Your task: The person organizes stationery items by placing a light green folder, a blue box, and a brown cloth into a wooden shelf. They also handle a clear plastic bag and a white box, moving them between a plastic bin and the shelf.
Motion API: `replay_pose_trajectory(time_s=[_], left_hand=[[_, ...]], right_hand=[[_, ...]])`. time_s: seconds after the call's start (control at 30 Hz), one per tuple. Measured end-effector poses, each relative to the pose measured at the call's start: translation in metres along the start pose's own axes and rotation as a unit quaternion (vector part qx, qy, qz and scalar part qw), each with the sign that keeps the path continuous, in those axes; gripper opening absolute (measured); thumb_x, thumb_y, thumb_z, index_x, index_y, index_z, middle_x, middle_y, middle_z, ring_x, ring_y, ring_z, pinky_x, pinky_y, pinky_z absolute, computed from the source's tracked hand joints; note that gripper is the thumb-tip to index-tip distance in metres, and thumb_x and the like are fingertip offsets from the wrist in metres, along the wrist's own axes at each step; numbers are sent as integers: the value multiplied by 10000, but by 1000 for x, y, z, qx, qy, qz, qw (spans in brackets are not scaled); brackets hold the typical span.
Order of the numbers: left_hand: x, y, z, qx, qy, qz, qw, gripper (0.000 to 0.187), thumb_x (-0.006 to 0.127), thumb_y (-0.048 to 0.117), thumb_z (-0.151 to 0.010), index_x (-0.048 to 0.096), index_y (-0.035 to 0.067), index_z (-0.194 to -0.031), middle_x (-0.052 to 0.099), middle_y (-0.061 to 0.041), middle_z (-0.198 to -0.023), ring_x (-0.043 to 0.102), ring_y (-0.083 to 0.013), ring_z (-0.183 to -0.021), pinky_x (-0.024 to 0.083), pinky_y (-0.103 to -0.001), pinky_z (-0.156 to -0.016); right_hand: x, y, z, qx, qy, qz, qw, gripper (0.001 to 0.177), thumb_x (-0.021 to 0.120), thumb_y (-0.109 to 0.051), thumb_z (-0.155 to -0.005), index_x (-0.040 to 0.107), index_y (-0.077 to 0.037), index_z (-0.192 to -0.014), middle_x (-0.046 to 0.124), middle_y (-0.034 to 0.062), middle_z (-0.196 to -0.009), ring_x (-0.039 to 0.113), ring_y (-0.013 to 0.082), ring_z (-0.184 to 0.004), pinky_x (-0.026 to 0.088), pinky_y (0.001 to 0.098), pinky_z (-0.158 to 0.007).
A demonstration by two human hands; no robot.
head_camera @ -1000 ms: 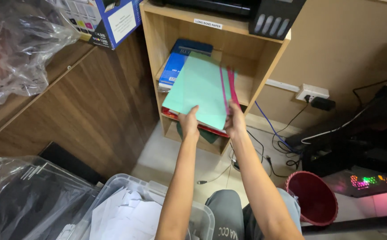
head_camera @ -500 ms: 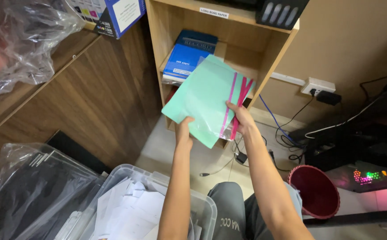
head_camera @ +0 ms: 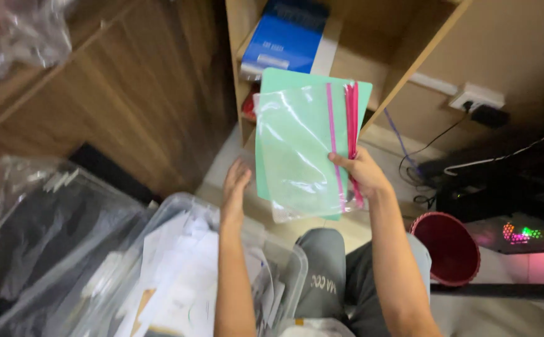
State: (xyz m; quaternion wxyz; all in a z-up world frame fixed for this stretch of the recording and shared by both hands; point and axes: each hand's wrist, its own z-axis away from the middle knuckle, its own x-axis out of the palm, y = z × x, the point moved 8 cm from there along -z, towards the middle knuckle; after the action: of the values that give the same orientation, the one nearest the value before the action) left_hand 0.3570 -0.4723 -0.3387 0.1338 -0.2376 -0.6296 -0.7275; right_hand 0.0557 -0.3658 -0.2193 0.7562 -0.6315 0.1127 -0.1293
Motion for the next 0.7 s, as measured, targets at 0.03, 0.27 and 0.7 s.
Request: replay_pose_trajectory(time_s=[0.03, 0.27, 0.7], left_hand=[[2, 19, 15, -6, 10, -1, 1000, 741, 760, 194, -885, 387, 95, -1517, 520, -24, -1443, 510, -199, -1324, 395, -347, -1132], [15, 31, 56, -79, -203, 46, 975, 530, 631, 258, -1008, 506, -12, -1447, 621, -62, -1369, 575, -158, -1250, 435, -318, -1075], [-48, 63, 107, 0, -40, -145, 989, 257, 623, 146, -1044, 680, -33, -1219, 706, -5, -1067, 595, -74, -967, 498, -255, -855]], right_hand=[[3, 4, 6, 10, -5, 1, 1000, 245, 725, -75, -926, 703, -13, -1162, 727, 50, -1038, 634, 158, -907, 522, 351, -801], [65, 4, 39, 63, -95, -53, 992, 450, 717, -65, -875, 609, -44, -1312, 706, 35, -1160, 656, 154, -1027, 541, 334, -907], [89, 64, 33, 11, -40, 5, 999, 315, 677, 4, -950, 674, -46, -1261, 560, -77, -799, 438, 39, -632, 326, 225, -562]])
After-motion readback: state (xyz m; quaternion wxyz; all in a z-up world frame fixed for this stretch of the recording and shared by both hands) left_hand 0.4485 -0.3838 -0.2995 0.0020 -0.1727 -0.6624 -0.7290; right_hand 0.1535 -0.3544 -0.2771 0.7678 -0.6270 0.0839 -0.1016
